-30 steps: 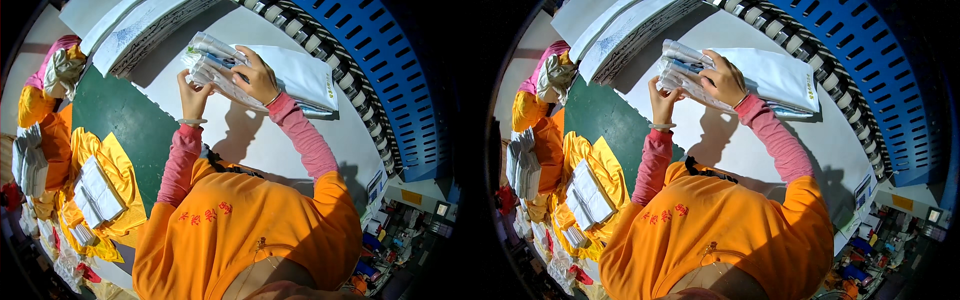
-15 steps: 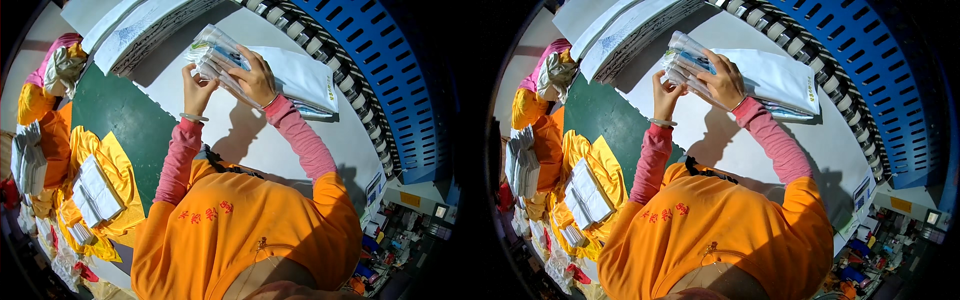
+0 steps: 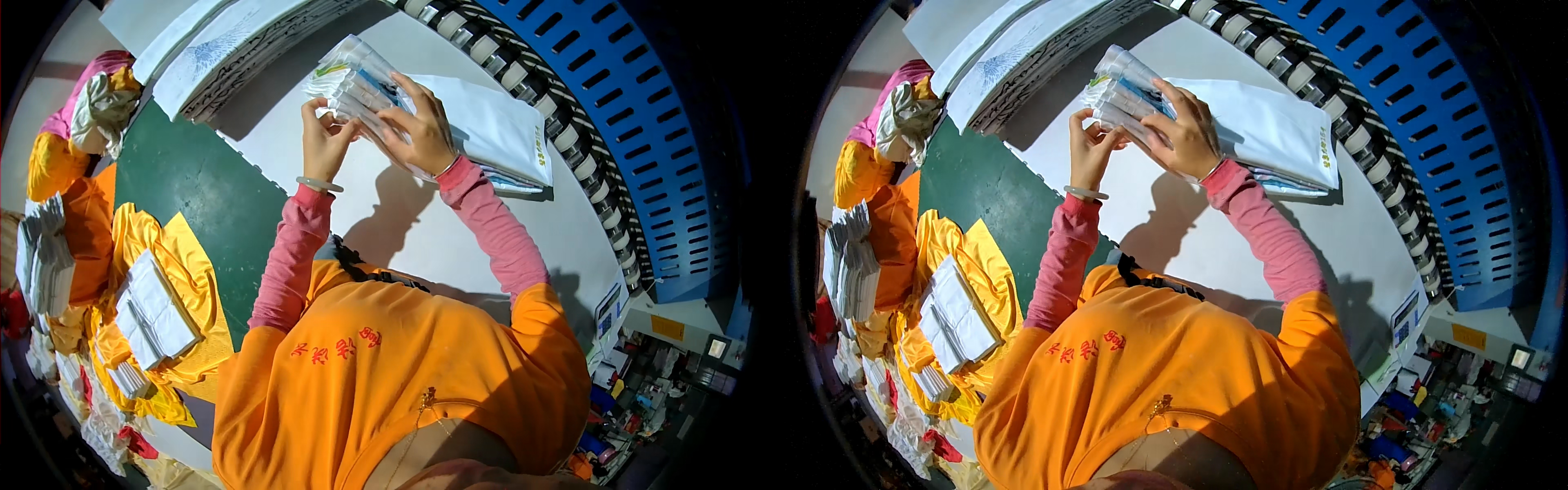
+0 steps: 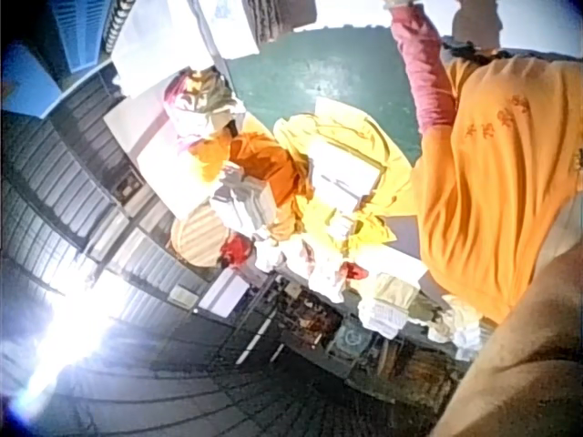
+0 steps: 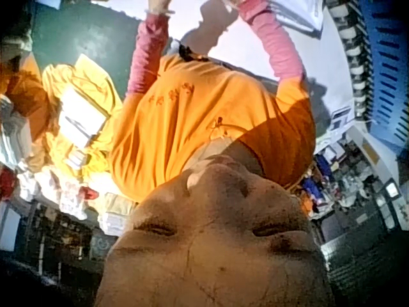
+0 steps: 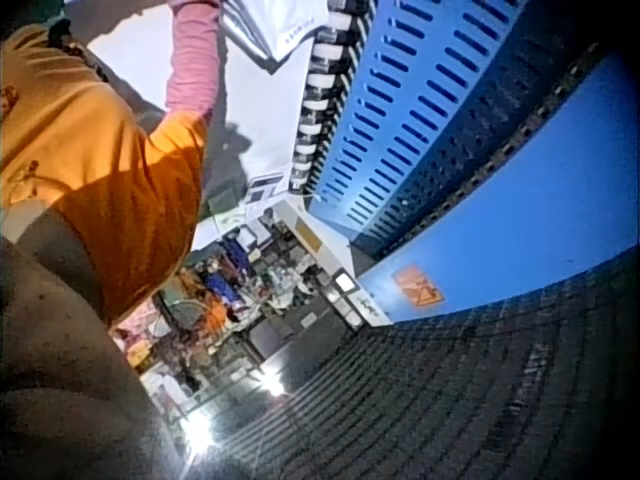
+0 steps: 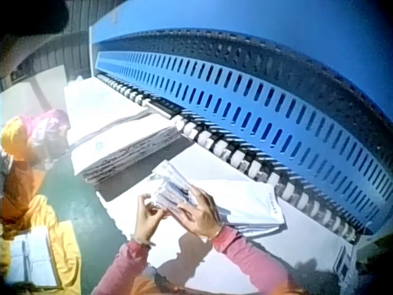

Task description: The person calculates figures on a calculator, writes details into a ledger, tears off a slip of paper, and then folds and stacks several pieces of white fabric on a table before placing a stack into a clear plastic bag.

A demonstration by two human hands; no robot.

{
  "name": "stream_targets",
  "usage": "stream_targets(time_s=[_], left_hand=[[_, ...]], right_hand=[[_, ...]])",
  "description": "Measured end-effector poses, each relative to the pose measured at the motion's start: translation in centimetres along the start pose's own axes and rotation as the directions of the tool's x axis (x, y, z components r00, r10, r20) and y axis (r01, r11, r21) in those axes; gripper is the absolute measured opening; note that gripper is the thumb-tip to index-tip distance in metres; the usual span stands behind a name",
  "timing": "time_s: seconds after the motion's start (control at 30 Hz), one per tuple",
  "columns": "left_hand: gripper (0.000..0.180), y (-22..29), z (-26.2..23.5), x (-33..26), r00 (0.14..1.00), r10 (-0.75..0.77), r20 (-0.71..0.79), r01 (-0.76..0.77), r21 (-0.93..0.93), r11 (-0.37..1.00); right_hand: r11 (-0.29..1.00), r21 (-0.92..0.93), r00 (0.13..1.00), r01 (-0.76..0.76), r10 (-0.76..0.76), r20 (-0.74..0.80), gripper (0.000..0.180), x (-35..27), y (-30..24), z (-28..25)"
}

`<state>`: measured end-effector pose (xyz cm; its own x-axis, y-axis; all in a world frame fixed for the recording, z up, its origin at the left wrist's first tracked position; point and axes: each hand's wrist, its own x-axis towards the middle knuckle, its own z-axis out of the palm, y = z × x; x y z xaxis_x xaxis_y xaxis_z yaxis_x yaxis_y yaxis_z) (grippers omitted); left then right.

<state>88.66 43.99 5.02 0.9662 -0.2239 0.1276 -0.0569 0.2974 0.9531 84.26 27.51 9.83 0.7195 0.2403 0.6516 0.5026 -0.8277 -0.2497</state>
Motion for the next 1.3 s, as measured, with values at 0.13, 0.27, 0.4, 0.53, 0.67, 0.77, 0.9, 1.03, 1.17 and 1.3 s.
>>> stream_targets(time_s=[0.13, 0.27, 0.4, 0.53, 0.67, 0.77, 0.9, 1.03, 1.17, 1.3], left_hand=[[0.044, 0.1, -0.1, 0.4, 0.999, 0.019, 0.048, -0.021, 0.045, 0.999], [0.039, -0.2, -0.6, 0.8, 0.995, 0.011, 0.099, -0.009, -0.011, 1.000], [0.034, 0.1, -0.8, 1.0, 0.992, -0.011, 0.128, 0.014, -0.024, 1.000], [0.032, 0.1, -1.0, 1.0, 0.989, 0.006, 0.145, 0.000, -0.045, 0.999], [0.031, 0.2, -1.3, 1.1, 0.986, 0.000, 0.168, 0.013, -0.075, 0.997], [0.032, 0.3, -1.5, 1.2, 0.982, -0.008, 0.189, 0.019, -0.059, 0.998], [0.032, 0.1, -1.5, 1.5, 0.978, -0.001, 0.208, 0.014, -0.060, 0.998], [0.031, 0.1, -1.7, 1.4, 0.978, 0.002, 0.207, 0.010, -0.060, 0.998], [0.030, 0.3, -1.5, 1.5, 0.976, 0.010, 0.219, -0.003, -0.033, 0.999], [0.028, 0.3, -1.6, 1.8, 0.971, 0.005, 0.239, 0.000, -0.019, 1.000]], right_hand=[[0.999, -0.035, 1.000, -0.021, 0.022, 0.010, 0.020, -0.2, 1.2, 0.5], [0.991, -0.131, 1.000, 0.024, -0.024, 0.006, 0.020, -0.5, 0.9, 1.1], [0.994, -0.106, 0.999, -0.030, 0.031, 0.012, 0.021, -0.6, 0.6, 1.0], [0.994, -0.100, 0.998, -0.034, 0.038, 0.041, 0.025, -0.5, 0.4, 0.6], [0.996, -0.075, 0.997, -0.040, 0.045, 0.059, 0.027, -0.4, 0.2, 0.3], [0.995, -0.083, 0.995, -0.056, 0.062, 0.072, 0.030, -0.4, 0.3, 0.3], [0.980, -0.194, 0.999, 0.036, -0.029, 0.037, 0.025, -0.9, 1.0, 1.4], [0.999, -0.047, 0.999, -0.021, 0.023, 0.025, 0.018, -0.3, -0.5, 0.6], [0.994, -0.107, 0.999, -0.029, 0.034, 0.038, 0.017, -0.7, 0.2, 1.2], [0.964, -0.266, 1.000, 0.014, -0.007, 0.028, 0.016, -1.2, 0.2, 1.8]])
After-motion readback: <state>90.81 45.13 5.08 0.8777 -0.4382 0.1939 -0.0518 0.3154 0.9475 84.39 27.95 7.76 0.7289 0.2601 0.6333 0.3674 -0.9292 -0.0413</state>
